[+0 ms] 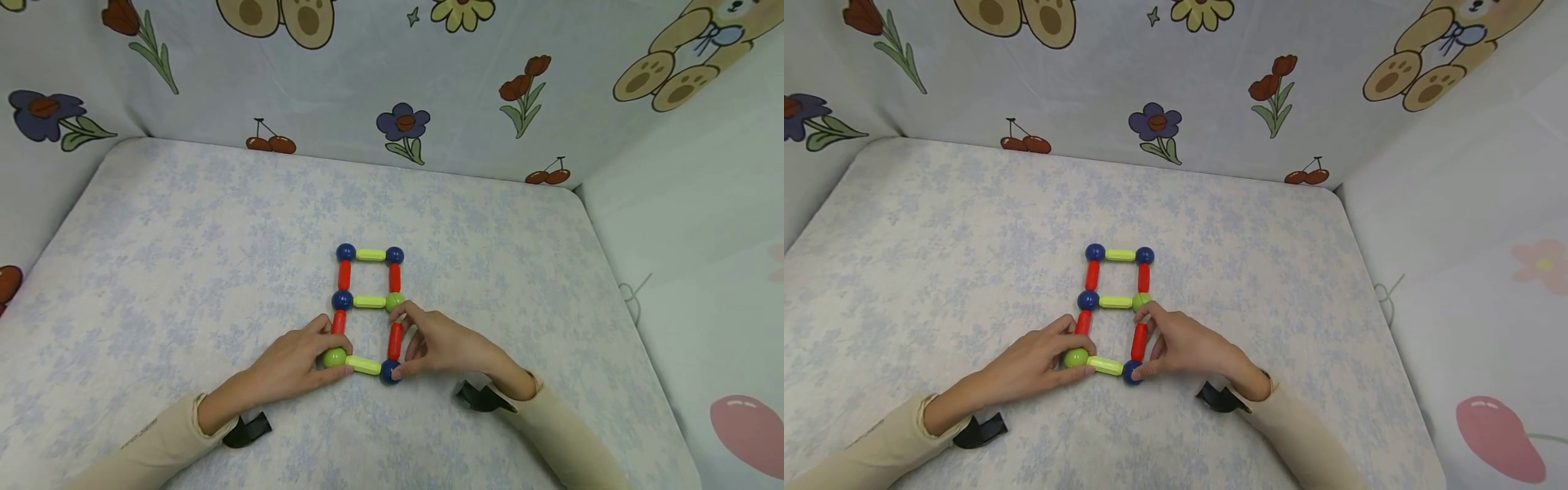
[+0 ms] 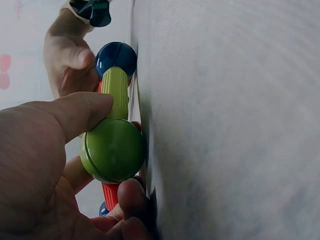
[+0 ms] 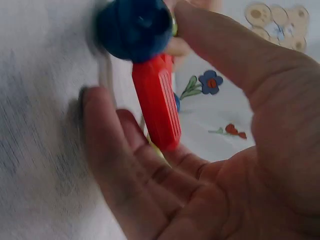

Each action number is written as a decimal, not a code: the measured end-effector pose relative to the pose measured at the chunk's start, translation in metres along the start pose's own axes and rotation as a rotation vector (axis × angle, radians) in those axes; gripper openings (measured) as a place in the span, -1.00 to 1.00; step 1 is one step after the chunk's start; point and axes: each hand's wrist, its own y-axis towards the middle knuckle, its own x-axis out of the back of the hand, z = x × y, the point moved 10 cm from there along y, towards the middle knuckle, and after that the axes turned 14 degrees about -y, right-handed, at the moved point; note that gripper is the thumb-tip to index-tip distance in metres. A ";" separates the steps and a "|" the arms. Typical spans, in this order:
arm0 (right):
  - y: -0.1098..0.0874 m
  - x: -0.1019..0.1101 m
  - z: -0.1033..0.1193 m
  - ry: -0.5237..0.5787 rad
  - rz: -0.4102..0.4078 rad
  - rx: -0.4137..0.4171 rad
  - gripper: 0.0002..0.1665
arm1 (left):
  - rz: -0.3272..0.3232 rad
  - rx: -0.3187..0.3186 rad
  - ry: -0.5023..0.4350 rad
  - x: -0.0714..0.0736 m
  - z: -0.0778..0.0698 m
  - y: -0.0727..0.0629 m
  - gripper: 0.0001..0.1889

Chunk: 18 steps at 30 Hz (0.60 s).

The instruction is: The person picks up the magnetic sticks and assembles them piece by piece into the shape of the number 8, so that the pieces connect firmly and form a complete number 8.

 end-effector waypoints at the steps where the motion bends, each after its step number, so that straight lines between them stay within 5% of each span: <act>1: -0.001 -0.001 0.002 -0.049 -0.004 -0.007 -0.10 | 0.000 -0.001 -0.002 0.000 0.000 0.000 -0.84; 7: -0.005 -0.001 0.009 -0.256 -0.063 -0.035 0.06 | -0.002 -0.009 -0.009 0.001 -0.001 0.000 -0.85; 18: -0.005 0.003 0.005 -0.239 -0.081 -0.031 -0.05 | -0.003 -0.040 -0.018 0.001 -0.002 -0.002 -0.83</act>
